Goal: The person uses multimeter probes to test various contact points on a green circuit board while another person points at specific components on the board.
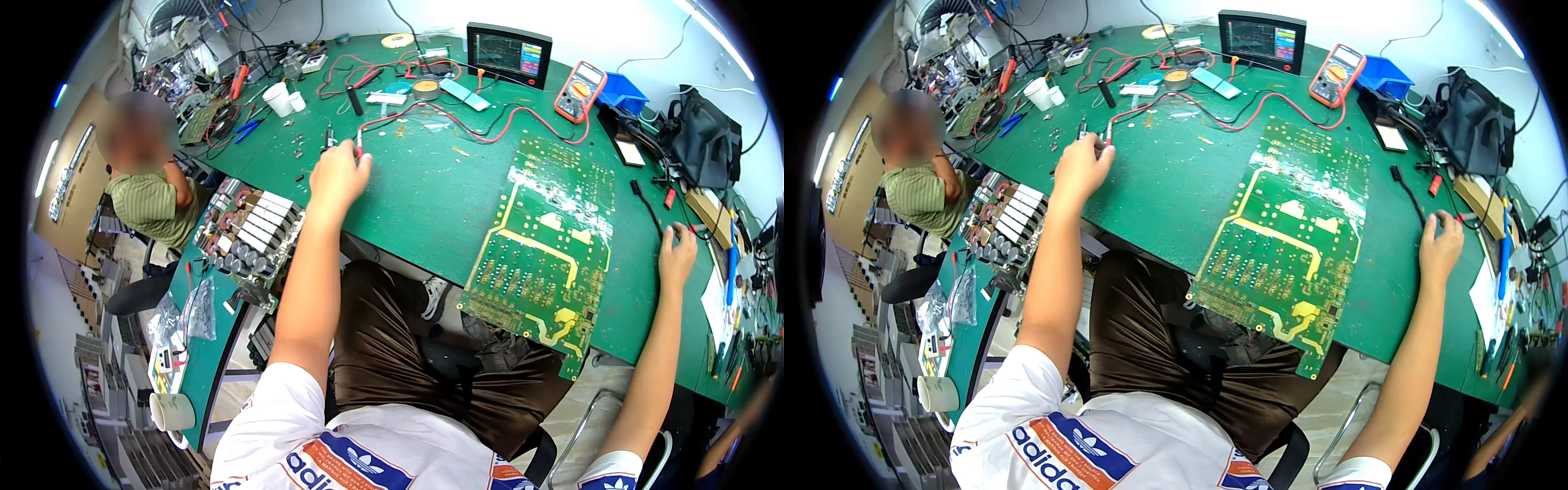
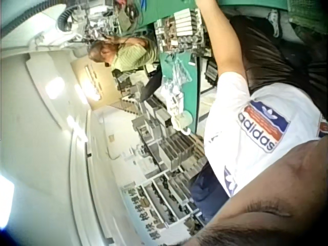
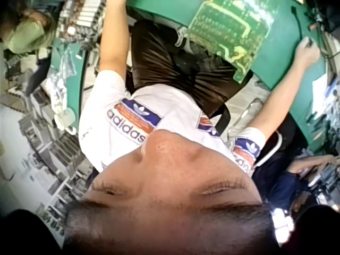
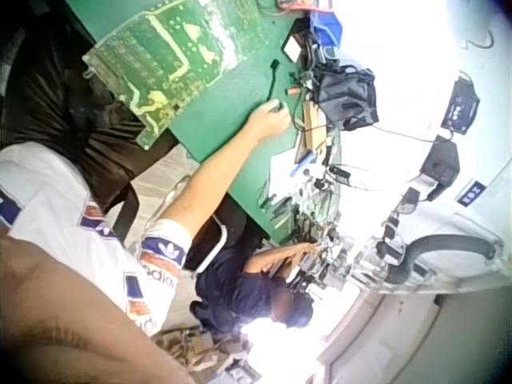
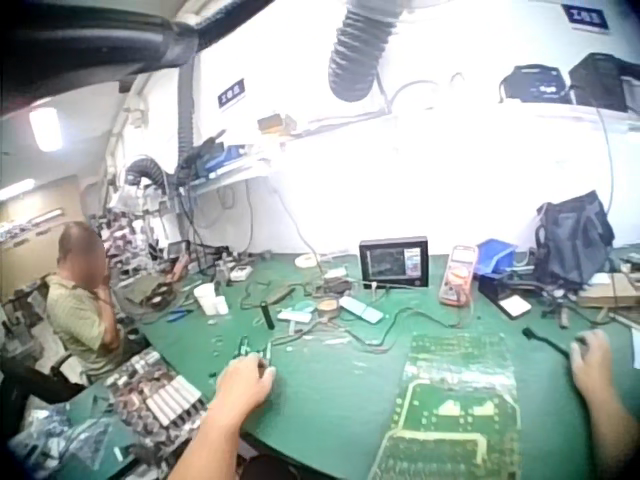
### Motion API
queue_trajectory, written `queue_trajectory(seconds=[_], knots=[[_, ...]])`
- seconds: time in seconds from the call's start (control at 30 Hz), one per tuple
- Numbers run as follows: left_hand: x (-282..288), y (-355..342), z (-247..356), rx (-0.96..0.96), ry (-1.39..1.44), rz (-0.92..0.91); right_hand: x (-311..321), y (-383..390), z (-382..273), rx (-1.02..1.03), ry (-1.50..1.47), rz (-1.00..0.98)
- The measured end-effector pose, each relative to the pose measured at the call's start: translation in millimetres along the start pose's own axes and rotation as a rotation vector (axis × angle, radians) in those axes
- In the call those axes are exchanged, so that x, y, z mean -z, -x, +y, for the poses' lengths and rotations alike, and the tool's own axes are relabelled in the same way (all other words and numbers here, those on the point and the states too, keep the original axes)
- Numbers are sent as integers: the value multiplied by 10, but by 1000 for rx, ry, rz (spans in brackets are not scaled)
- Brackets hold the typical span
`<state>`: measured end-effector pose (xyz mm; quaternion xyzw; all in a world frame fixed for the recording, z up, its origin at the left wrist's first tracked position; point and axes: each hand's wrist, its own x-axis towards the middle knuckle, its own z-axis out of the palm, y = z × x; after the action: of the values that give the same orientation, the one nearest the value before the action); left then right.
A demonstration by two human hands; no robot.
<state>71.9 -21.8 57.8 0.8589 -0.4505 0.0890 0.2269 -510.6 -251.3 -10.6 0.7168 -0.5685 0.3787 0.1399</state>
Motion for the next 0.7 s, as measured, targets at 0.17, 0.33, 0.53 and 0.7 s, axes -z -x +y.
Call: queue_trajectory(seconds=[0.17,0.33,0.53,0.7], knots=[[-34,-365,101,116,-210,-208,40,-3,5,-39,-9,8],[-102,-600,0,121,-294,-300,33,-2,7,-58,-27,6],[-86,-712,-111,76,-358,-309,50,15,21,-85,-56,12],[-48,-823,-108,107,-363,-370,18,16,66,-115,-81,5]])
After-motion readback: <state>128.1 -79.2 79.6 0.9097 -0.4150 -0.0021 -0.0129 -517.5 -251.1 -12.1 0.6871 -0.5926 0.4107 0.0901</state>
